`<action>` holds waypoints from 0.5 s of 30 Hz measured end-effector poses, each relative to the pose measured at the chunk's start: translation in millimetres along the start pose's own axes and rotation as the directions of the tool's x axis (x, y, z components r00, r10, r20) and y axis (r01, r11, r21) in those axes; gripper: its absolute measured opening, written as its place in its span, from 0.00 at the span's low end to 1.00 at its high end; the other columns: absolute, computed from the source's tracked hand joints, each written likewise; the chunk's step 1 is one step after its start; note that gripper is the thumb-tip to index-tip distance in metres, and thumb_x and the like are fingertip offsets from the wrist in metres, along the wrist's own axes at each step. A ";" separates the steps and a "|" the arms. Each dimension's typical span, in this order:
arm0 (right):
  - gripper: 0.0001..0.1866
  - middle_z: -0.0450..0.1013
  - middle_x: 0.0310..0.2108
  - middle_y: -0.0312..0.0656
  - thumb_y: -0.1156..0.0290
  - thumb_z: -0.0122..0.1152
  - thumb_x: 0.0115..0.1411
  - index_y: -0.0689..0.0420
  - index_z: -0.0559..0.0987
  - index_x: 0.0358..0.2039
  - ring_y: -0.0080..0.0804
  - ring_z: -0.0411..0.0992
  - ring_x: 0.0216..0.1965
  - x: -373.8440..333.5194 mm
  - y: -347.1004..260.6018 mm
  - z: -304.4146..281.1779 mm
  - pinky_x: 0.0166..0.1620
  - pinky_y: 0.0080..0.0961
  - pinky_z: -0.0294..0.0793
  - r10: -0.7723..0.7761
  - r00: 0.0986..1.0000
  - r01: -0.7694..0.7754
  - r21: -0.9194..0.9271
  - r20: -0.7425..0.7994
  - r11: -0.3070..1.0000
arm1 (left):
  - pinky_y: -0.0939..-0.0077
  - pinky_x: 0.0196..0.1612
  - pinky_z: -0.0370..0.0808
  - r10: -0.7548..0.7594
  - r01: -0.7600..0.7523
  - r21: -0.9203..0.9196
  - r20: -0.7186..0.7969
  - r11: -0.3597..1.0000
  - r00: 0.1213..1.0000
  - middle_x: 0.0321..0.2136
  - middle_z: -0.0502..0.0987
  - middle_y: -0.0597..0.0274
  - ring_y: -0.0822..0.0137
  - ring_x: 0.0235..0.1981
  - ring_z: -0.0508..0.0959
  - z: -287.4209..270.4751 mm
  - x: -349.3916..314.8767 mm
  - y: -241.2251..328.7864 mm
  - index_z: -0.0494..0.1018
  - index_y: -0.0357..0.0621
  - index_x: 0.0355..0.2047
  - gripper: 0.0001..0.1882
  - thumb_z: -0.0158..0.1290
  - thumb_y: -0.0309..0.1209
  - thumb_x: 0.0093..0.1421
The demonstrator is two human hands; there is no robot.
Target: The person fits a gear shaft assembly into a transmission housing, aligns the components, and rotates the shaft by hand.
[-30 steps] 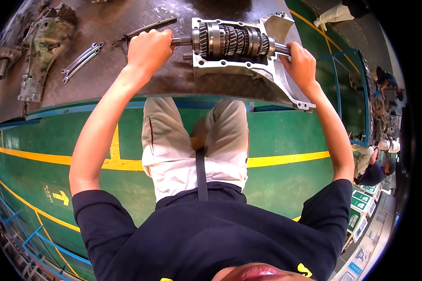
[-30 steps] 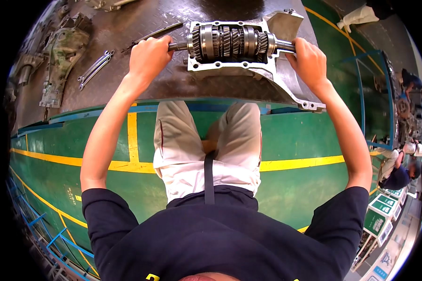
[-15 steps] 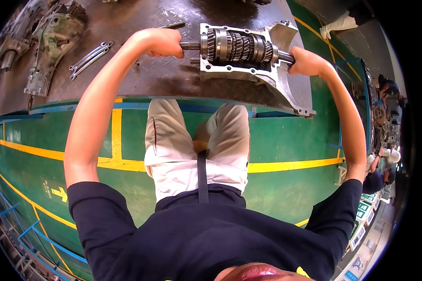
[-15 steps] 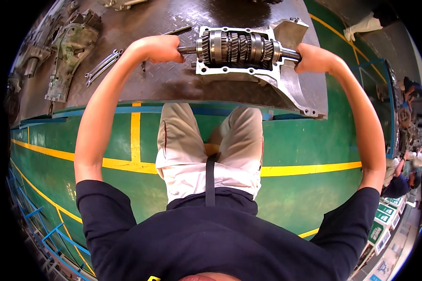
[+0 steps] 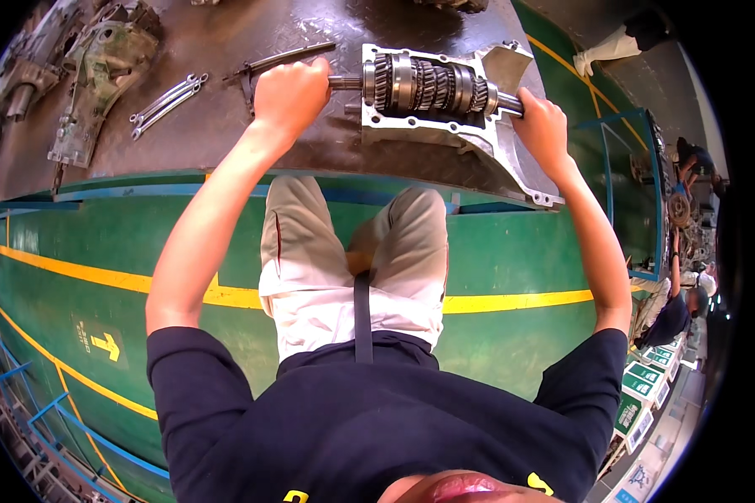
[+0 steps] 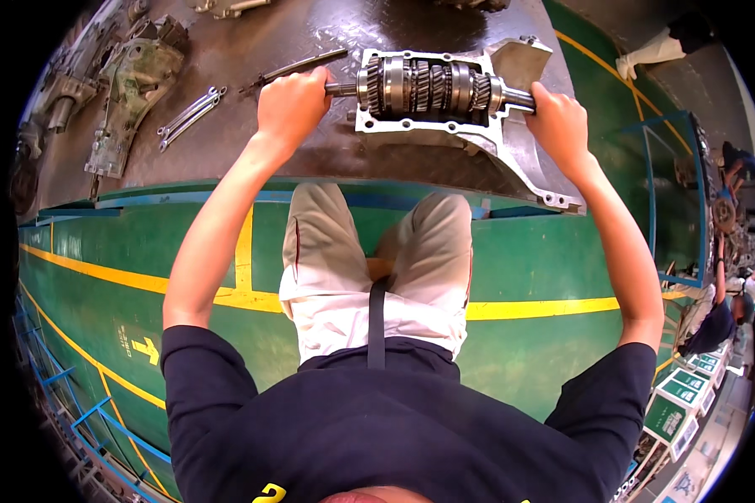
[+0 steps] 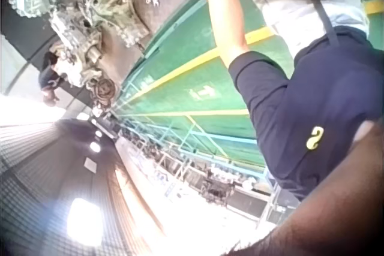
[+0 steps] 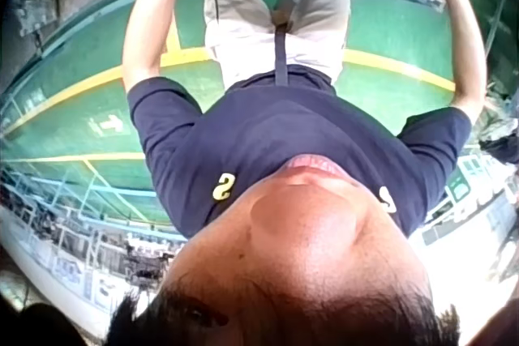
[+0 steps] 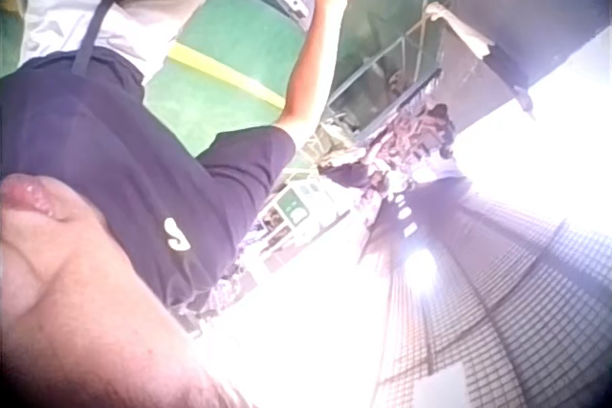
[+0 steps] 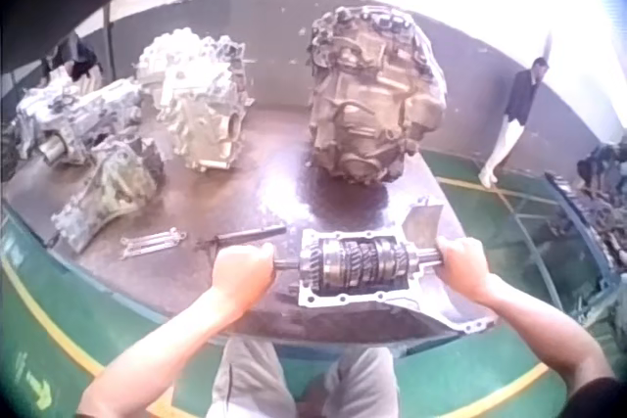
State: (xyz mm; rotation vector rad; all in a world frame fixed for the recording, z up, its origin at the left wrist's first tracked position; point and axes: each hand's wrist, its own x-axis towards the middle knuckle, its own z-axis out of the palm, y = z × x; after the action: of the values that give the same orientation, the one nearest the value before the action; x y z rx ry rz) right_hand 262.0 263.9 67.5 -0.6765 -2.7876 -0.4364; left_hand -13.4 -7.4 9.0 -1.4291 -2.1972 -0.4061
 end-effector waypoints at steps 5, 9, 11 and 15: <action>0.11 0.77 0.27 0.56 0.70 0.67 0.46 0.61 0.81 0.31 0.52 0.76 0.32 35.9 3.6 -41.4 0.36 0.42 0.73 -0.128 0.926 0.009 0.320 0.354 0.947 | 0.60 0.26 0.77 0.141 0.095 -0.290 0.693 0.952 0.707 0.19 0.79 0.50 0.54 0.22 0.81 -15.8 44.5 -32.5 0.76 0.39 0.20 0.10 0.55 0.33 0.53; 0.16 0.75 0.24 0.49 0.67 0.67 0.44 0.67 0.79 0.30 0.39 0.74 0.29 59.8 14.8 -49.7 0.34 0.35 0.72 -0.137 0.602 -0.127 0.264 0.786 0.956 | 0.76 0.14 0.50 0.232 0.529 -0.210 0.972 0.822 0.025 0.10 0.56 0.71 0.75 0.10 0.54 -22.1 80.3 -30.4 0.59 0.48 0.13 0.19 0.55 0.35 0.54; 0.17 0.76 0.25 0.51 0.67 0.68 0.43 0.66 0.79 0.30 0.42 0.76 0.30 56.9 15.4 -47.0 0.35 0.36 0.72 -0.150 0.610 -0.099 0.263 0.778 0.960 | 0.75 0.15 0.52 0.190 0.498 -0.229 0.973 0.836 0.129 0.11 0.57 0.71 0.74 0.10 0.54 -24.5 75.3 -27.0 0.60 0.47 0.13 0.19 0.55 0.36 0.55; 0.12 0.77 0.27 0.51 0.70 0.65 0.49 0.63 0.77 0.31 0.52 0.76 0.32 18.9 1.0 -26.5 0.37 0.45 0.73 -0.119 0.961 0.053 0.255 0.251 0.965 | 0.61 0.23 0.75 0.079 0.070 -0.299 0.459 0.952 0.885 0.17 0.77 0.52 0.55 0.20 0.80 -1.8 23.9 -30.4 0.73 0.42 0.19 0.11 0.56 0.34 0.52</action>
State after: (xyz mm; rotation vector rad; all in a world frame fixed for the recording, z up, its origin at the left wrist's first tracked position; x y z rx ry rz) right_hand 250.4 263.3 97.9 -0.5945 -3.0585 -0.0086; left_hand -48.8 -2.4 24.0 -1.8590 -2.5945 -0.4564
